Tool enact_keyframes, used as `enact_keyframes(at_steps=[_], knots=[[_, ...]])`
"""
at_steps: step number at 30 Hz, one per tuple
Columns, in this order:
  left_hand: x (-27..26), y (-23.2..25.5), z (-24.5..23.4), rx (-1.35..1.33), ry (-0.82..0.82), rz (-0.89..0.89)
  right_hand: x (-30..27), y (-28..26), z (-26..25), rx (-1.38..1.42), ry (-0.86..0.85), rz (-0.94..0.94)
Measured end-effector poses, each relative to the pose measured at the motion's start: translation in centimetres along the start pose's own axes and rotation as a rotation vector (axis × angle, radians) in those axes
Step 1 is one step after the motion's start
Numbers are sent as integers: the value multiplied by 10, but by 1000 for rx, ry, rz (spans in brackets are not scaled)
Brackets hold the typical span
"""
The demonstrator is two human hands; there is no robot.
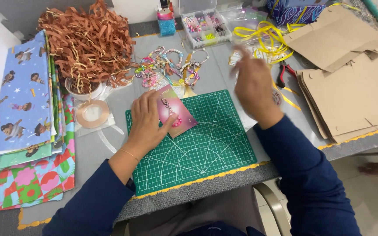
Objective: Tying a decorative ribbon on a gift box and then placing jewelry items into protective bags and onto display cards.
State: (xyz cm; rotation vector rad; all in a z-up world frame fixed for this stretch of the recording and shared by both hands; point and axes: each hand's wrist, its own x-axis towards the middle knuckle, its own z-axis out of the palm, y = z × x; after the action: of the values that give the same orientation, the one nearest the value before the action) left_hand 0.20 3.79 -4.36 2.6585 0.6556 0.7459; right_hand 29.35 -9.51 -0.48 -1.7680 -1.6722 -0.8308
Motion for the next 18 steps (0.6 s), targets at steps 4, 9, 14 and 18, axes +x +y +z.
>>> enact_keyframes(at_steps=[4, 9, 14, 18], knots=[[0, -8, 10, 38, 111, 34, 20, 68, -1, -128, -138, 240], [2, -11, 13, 0, 150, -7, 28, 158, 76, -201, -432, 268], [2, -24, 32, -83, 143, -56, 32, 166, 120, -398, -436, 186], [3, -24, 30, -70, 128, -63, 20, 197, 165, -579, -382, 194]])
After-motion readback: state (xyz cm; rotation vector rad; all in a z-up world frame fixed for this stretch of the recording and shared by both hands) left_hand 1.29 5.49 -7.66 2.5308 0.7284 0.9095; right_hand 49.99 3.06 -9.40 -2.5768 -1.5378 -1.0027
